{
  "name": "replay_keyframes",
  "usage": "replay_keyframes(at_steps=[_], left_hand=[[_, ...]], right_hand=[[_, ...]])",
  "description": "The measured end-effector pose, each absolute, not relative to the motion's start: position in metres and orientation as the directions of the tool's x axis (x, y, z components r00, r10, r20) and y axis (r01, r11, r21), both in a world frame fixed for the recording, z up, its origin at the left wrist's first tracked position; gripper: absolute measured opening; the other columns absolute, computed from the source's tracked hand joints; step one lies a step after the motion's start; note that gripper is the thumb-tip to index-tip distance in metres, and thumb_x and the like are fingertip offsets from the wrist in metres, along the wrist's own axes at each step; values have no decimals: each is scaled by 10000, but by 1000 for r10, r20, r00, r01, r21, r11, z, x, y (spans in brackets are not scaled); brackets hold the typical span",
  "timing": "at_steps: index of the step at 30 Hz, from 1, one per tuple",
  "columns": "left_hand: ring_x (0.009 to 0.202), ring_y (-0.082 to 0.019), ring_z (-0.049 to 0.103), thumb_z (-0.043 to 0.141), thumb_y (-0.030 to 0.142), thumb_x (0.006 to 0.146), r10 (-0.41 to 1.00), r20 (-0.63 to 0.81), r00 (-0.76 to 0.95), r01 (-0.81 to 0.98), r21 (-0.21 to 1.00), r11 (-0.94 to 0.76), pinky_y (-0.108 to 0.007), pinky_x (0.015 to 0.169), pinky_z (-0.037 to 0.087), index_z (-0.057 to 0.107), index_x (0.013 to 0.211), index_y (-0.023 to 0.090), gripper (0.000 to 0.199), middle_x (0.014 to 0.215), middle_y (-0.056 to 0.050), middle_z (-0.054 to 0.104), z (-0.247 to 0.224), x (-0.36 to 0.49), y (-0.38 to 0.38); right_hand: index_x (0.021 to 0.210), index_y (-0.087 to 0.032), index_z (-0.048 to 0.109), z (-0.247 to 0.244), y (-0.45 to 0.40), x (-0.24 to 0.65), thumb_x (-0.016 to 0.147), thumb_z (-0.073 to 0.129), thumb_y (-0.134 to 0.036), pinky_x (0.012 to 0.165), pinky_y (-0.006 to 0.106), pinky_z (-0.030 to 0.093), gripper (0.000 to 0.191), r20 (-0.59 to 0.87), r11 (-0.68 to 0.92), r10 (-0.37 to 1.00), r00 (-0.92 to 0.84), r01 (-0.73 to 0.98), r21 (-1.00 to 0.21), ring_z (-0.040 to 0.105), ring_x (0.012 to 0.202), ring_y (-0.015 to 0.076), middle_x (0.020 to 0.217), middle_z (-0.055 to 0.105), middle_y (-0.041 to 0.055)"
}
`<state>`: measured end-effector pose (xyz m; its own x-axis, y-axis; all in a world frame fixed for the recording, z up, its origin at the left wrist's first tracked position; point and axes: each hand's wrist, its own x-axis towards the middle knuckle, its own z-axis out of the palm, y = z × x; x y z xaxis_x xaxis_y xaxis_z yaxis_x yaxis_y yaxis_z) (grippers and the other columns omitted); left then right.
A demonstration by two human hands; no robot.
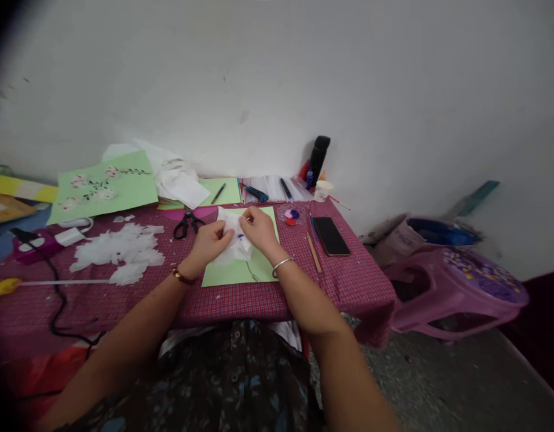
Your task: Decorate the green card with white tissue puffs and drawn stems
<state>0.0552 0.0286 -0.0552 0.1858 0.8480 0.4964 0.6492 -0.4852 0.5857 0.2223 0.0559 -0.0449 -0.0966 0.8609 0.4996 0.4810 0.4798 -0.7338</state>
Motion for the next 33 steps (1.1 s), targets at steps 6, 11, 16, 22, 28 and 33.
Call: replay_keyframes(at_steps=[6,11,16,22,28,33], left_hand=[[567,-114,377,570,447,800,915,391,98,395,829,-397,-252,530,277,432,596,200,350,582,45,393,-51,51,35],[552,-110,364,575,459,795,920,393,3,348,862,-369,-243,511,272,467,600,193,347,582,40,403,-51,49,37],[548,-114,359,550,353,771,901,431,-43,374,843,-386,-240,509,275,429,569,203,280,565,37,400,-53,45,38],[554,-113,362,545,296,775,876,483,20,383,805,-453,-249,528,278,409,561,201,270,565,42,383,-54,48,35],[572,-118,396,540,286,805,817,540,203,388,721,-574,-260,554,296,423,583,196,267,578,37,421,-52,54,29],[585,-120,413,549,311,782,835,506,216,315,773,-551,-257,566,319,428,570,194,271,588,28,434,-49,53,29]], right_hand=[[733,-225,510,-45,53,220,813,553,-278,626,281,371,105,519,514,847,-116,433,-741,500,655,156,687,539,-22],[787,-220,547,-45,43,213,841,553,-319,677,283,417,113,518,585,811,-272,344,-734,555,733,165,780,597,3],[743,-226,524,-48,49,215,803,548,-262,642,285,389,74,509,512,851,-131,430,-744,522,671,162,699,563,-17],[798,-223,554,-50,55,219,783,563,-260,642,280,398,40,485,488,865,-128,435,-757,543,670,154,731,600,-21],[814,-214,596,-48,52,218,803,588,-297,704,284,424,84,457,523,852,-254,399,-754,586,748,161,789,652,-7],[736,-216,549,-50,57,221,827,536,-293,609,265,363,120,467,482,872,-148,429,-764,506,648,148,672,561,-24]])
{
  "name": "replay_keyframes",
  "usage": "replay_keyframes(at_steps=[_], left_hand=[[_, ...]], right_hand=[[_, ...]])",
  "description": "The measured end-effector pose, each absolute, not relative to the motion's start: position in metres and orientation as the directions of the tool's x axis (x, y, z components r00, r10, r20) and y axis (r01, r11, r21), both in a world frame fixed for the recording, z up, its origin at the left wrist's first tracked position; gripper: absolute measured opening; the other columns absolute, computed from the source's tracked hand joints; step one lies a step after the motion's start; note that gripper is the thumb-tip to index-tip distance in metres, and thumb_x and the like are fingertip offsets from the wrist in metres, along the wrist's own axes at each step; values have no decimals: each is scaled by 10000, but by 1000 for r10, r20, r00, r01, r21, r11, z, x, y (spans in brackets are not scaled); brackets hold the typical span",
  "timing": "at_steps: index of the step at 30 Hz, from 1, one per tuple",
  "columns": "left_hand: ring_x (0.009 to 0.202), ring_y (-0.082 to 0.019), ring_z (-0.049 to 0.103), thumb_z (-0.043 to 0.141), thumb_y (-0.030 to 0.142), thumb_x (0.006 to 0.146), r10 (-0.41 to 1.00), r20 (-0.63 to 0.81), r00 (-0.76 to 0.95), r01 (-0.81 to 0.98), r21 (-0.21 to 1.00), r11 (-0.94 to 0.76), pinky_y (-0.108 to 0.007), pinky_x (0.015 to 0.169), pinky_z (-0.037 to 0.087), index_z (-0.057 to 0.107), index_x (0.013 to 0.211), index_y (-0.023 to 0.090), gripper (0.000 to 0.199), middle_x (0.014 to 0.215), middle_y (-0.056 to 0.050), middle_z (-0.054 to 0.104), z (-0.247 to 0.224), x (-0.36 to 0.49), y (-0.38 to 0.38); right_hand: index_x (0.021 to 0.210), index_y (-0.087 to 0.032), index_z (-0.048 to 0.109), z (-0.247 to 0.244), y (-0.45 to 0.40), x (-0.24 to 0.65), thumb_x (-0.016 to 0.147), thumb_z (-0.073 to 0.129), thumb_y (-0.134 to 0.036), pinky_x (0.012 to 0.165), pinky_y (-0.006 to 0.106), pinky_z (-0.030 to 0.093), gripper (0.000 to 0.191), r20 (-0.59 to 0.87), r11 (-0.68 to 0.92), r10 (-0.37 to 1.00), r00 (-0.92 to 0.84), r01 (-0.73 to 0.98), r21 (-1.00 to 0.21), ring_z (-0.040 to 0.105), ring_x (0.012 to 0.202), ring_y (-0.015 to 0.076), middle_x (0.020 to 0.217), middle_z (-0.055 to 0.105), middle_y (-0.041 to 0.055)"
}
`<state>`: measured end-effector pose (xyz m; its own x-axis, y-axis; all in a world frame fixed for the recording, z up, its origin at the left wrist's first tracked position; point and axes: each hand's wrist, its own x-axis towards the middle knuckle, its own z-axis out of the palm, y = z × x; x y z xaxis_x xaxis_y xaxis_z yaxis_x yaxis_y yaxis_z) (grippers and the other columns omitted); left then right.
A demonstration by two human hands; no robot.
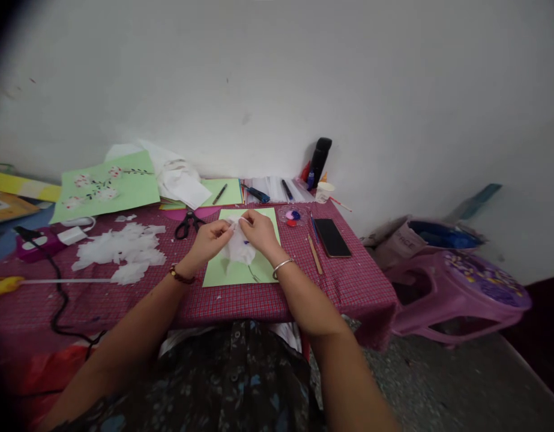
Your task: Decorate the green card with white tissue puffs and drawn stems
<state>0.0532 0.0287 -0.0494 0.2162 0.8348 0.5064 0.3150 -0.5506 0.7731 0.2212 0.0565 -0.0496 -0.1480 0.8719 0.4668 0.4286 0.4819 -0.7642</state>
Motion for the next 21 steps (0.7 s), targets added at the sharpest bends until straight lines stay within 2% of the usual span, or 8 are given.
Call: replay_keyframes(at_steps=[5,9,16,21], left_hand=[[530,-106,412,593,354,754,918,383,105,240,886,-397,-238,513,311,476,571,188,273,557,36,449,-52,48,35],[574,-119,498,637,382,743,934,348,83,197,913,-358,-241,539,385,555,680,176,230,631,22,535,-50,48,36],[573,-112,482,592,370,815,919,394,14,195,901,-389,-236,542,377,589,704,166,232,621,21,539,-43,48,30],[561,-104,432,609,306,767,904,424,-47,235,885,-402,-224,522,334,564,670,173,171,601,36,503,-47,49,31]], right_hand=[[727,-219,522,-48,58,223,828,529,-316,583,256,346,140,473,467,876,-98,419,-779,494,637,147,657,533,-29],[729,-218,523,-49,55,220,819,531,-317,579,256,345,134,475,480,872,-122,406,-777,495,633,146,652,534,-31],[746,-209,545,-50,50,214,814,536,-304,596,258,356,116,460,494,869,-185,399,-773,505,633,140,666,558,-29],[736,-203,552,-46,45,212,817,543,-292,630,271,379,121,466,535,845,-263,390,-749,536,668,147,704,599,-16]])
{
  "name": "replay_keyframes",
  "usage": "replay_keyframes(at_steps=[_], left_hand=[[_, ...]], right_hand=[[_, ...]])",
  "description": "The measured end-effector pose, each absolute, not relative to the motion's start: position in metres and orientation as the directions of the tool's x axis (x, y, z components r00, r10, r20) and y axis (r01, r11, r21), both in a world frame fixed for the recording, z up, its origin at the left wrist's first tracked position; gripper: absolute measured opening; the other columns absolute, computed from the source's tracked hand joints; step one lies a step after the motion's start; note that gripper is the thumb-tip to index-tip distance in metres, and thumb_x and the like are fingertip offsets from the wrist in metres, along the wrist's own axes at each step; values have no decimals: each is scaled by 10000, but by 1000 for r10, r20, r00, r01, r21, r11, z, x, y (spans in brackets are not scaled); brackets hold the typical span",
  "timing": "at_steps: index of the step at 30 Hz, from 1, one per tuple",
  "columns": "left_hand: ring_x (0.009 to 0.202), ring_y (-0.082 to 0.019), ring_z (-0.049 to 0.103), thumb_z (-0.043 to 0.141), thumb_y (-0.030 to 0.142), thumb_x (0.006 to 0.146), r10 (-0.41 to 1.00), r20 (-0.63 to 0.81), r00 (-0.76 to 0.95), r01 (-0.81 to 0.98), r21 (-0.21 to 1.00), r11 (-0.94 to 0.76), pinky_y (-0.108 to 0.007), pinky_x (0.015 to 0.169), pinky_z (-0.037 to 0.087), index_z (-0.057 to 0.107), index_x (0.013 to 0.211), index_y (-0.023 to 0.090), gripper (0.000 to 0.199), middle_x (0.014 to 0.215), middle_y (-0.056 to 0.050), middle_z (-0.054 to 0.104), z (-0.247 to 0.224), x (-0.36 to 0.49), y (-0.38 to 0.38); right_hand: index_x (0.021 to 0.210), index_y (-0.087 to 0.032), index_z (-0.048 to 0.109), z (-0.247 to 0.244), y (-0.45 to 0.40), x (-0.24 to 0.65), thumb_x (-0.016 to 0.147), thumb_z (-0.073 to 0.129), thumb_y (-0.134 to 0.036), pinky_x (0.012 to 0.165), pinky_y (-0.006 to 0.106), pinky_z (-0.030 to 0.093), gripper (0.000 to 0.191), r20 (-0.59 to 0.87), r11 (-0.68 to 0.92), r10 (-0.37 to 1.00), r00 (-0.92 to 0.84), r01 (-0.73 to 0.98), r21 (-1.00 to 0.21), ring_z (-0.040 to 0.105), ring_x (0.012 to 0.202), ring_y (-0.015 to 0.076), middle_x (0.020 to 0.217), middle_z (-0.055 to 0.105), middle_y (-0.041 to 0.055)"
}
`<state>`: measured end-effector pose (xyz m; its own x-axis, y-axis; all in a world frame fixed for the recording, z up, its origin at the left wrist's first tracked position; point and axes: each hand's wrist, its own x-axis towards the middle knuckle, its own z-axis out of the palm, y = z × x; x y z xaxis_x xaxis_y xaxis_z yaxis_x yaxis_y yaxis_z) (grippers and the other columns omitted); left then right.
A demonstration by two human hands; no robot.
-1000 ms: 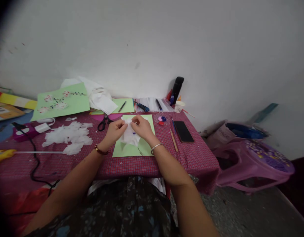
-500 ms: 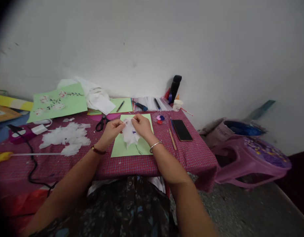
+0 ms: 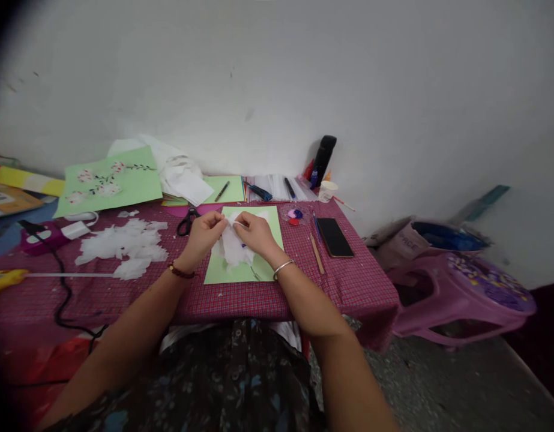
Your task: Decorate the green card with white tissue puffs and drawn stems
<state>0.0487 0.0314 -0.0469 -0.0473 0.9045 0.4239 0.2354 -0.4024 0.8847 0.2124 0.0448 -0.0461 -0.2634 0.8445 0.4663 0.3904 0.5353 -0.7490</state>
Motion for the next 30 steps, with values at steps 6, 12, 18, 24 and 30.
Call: replay_keyframes(at_steps=[6,12,18,24,30], left_hand=[[584,-107,443,583,267,754,856,517,30,289,815,-502,-230,547,336,554,648,176,143,611,35,504,-48,53,29],[567,-109,453,579,247,745,887,461,17,272,852,-448,-237,536,338,568,638,175,128,599,31,529,-48,53,29],[549,-118,473,586,301,740,925,377,46,260,890,-376,-249,529,359,572,679,182,135,587,37,528,-46,51,31],[592,-126,491,584,321,771,880,474,-19,432,798,-421,-264,584,369,564,665,180,177,620,27,549,-48,50,31],[568,-124,483,551,234,718,879,474,-51,493,778,-391,-263,570,350,574,644,182,93,593,30,554,-50,49,33]], right_hand=[[792,-203,593,-43,43,213,811,580,-294,697,289,425,94,494,565,825,-276,363,-741,585,735,163,773,648,1],[708,-215,531,-46,48,213,791,542,-261,612,271,385,95,486,489,868,-103,356,-797,523,632,144,649,554,-33],[718,-218,527,-48,47,213,793,542,-261,608,267,383,88,490,499,863,-124,373,-782,517,626,144,648,548,-35],[753,-212,560,-49,43,210,822,532,-237,656,268,404,79,505,540,837,-210,465,-701,559,677,148,713,615,-15],[766,-212,579,-48,38,208,833,534,-206,713,283,420,82,526,597,796,-298,528,-604,578,739,164,758,636,3]])
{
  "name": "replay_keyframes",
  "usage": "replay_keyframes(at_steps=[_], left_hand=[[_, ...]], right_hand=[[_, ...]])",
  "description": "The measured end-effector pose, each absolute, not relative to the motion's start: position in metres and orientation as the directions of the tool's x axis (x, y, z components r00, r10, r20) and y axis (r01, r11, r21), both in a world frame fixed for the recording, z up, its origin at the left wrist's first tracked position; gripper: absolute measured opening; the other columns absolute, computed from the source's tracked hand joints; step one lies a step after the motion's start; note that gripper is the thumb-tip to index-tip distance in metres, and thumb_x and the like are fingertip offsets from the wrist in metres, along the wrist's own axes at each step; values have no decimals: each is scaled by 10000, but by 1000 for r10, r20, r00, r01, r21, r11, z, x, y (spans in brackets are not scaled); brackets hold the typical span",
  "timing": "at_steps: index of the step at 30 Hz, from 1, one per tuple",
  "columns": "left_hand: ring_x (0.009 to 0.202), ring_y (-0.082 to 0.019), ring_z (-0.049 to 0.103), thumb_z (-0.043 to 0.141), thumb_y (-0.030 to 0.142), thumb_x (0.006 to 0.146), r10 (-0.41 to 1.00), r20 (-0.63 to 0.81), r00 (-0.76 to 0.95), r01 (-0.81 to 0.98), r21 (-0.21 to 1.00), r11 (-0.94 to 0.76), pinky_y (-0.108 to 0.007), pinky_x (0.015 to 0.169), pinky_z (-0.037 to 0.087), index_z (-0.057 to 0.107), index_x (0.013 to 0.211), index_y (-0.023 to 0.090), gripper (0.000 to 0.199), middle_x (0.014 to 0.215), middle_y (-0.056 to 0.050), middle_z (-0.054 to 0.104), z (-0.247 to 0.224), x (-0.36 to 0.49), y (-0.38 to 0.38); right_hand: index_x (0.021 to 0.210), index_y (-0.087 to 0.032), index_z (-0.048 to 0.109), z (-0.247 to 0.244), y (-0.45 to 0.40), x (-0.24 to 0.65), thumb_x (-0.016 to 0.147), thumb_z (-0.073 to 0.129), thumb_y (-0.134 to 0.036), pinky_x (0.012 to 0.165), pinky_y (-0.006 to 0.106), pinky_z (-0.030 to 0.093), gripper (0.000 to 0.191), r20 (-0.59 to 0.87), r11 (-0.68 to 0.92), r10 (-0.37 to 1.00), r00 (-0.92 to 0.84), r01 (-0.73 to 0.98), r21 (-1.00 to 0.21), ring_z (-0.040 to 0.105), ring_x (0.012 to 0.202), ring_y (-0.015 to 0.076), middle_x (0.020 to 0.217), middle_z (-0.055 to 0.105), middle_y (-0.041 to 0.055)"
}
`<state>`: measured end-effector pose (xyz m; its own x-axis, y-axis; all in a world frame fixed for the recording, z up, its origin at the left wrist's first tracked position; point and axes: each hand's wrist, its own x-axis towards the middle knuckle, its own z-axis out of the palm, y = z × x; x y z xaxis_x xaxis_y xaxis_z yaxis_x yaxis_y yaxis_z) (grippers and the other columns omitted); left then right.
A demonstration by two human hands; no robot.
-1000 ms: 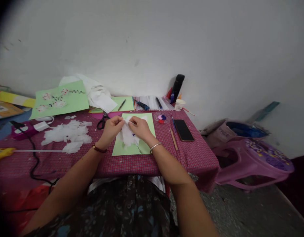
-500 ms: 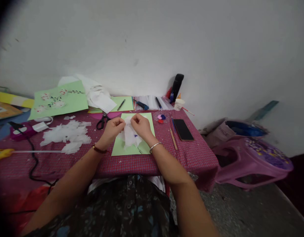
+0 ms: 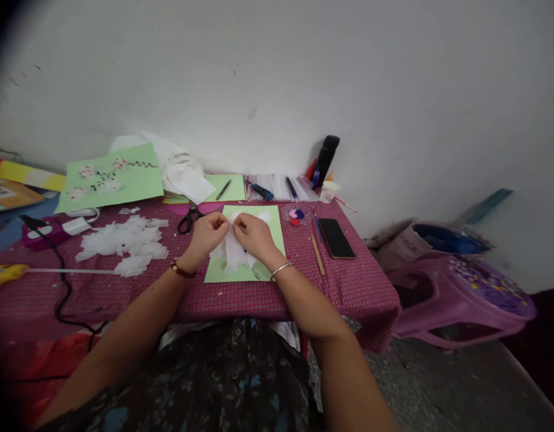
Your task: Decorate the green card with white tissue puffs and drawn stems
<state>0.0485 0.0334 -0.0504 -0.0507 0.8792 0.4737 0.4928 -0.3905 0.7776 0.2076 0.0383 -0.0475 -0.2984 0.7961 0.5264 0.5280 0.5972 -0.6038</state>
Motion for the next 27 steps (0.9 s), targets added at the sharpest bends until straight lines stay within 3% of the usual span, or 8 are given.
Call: replay_keyframes(at_steps=[3,7,10,12,15,21,27], left_hand=[[531,-109,445,557,241,693,905,420,-70,347,861,-373,-247,519,313,566,615,181,98,568,31,521,-50,49,35],[419,-68,340,648,273,635,977,212,-24,-39,976,-212,-219,424,217,558,663,189,127,498,73,433,-47,48,37],[416,-50,386,695,260,595,985,171,15,-233,959,-163,-206,406,235,565,698,179,185,577,52,517,-40,47,38],[449,-58,450,694,332,658,978,203,46,-302,936,-180,-210,412,298,580,739,174,211,684,16,591,-36,46,36],[490,-74,477,667,433,762,954,295,48,-263,925,-273,-214,436,363,597,791,176,268,689,19,577,-33,46,33],[639,-92,534,771,329,703,915,403,9,-25,915,-403,-204,566,419,602,779,168,245,742,13,594,-41,46,33],[544,-88,489,740,301,728,917,398,-17,1,917,-398,-208,503,376,622,849,178,208,676,36,569,-44,44,34]], right_hand=[[765,-213,572,-48,39,208,834,533,-220,694,284,418,80,520,578,811,-269,509,-638,573,720,164,748,629,1],[766,-218,557,-48,41,208,838,538,-263,675,285,420,87,525,536,834,-169,472,-700,558,688,160,725,610,-8],[768,-222,544,-46,41,205,847,528,-270,699,288,438,94,590,574,802,-97,398,-715,568,716,165,743,611,-2],[790,-221,550,-44,39,202,851,521,-257,718,287,451,76,635,615,770,-56,329,-717,582,745,165,776,626,6],[812,-217,567,-43,36,199,852,528,-241,729,288,460,61,675,661,736,-56,279,-697,592,766,166,805,642,15],[825,-219,591,-46,35,199,855,536,-247,772,302,481,68,669,680,727,-153,294,-672,603,797,169,835,653,21],[813,-219,584,-44,34,201,838,529,-243,768,310,486,65,652,665,742,-156,292,-687,605,786,172,813,648,19]])
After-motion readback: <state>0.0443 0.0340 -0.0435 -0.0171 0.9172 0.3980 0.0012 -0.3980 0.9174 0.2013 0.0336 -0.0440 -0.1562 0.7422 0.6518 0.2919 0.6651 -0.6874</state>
